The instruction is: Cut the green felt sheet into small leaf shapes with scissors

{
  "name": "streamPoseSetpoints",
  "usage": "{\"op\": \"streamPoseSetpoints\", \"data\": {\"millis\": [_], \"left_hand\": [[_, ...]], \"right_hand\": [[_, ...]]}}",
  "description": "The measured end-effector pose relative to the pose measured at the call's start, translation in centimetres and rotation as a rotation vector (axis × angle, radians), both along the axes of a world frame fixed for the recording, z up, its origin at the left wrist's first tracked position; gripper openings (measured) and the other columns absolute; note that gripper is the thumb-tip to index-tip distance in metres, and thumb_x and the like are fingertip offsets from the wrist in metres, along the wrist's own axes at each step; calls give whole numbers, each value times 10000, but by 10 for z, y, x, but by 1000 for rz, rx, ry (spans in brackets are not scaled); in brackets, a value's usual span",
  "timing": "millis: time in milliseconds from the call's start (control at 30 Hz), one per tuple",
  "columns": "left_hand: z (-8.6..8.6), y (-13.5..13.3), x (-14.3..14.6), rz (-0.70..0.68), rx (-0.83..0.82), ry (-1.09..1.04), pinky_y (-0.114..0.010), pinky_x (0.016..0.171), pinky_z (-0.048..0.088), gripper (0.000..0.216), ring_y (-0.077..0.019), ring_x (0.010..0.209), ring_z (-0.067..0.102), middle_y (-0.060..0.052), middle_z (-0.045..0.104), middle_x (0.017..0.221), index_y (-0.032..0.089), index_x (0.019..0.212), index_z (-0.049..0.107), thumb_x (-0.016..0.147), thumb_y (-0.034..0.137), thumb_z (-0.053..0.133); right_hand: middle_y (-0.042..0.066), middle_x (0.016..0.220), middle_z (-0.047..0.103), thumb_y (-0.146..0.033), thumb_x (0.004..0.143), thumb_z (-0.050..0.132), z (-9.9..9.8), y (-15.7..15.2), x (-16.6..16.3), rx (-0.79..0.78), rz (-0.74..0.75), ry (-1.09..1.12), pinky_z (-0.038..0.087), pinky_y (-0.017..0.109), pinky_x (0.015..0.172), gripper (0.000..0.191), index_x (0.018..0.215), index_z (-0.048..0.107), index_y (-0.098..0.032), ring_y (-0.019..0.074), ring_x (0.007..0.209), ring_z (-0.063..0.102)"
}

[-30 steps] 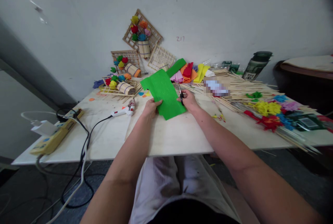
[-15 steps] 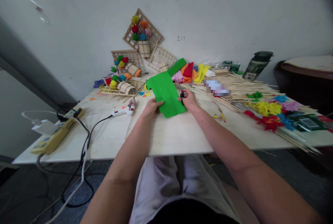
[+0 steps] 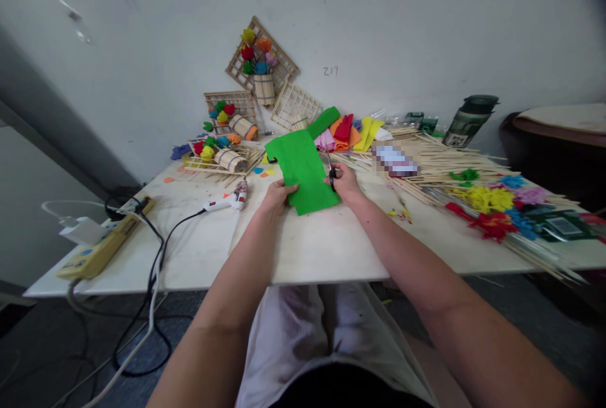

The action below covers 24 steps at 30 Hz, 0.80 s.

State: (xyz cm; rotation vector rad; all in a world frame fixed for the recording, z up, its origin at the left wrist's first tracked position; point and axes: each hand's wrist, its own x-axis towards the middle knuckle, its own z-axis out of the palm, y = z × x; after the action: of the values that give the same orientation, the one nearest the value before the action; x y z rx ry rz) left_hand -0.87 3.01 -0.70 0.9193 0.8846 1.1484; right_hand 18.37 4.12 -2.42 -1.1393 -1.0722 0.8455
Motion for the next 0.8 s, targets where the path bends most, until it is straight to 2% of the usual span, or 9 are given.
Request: {"op": "streamPoseSetpoints", "data": {"millis": [200,467,667,800], "left_hand": [[-4,2,-1,60,7,-18,-405,854,545,357,-269,844,712,-91,749,784,122,784,708,473,162,877],[-3,2,0,69,22,-33,-368,781,557,345,-214,696,693,-62,743,733,127,762,710,462,169,876],[-2,1,0,51,23,-50,-379,785,554,349,-216,676,691,-87,742,752,97,778,715,461,137,854],[-2,2,0,42,13,-13,-391,785,558,313,-244,744,706,-95,744,773,112,776,706,485,117,823]], "right_hand": [[-66,612,589,-234,440,725,4,-4,-3,-37,-14,-35,424,259,564,466,879,570,-219,141,596,548],[-54,639,619,-236,468,734,2,-3,-1,-32,-15,-48,453,263,569,447,889,585,-208,143,601,580],[-65,642,613,-217,468,731,0,2,-1,-35,-38,-42,466,260,589,485,929,584,-194,141,612,589],[-64,649,608,-217,499,719,-3,5,2,-8,-62,-74,474,261,595,468,946,580,-193,138,609,585]]}}
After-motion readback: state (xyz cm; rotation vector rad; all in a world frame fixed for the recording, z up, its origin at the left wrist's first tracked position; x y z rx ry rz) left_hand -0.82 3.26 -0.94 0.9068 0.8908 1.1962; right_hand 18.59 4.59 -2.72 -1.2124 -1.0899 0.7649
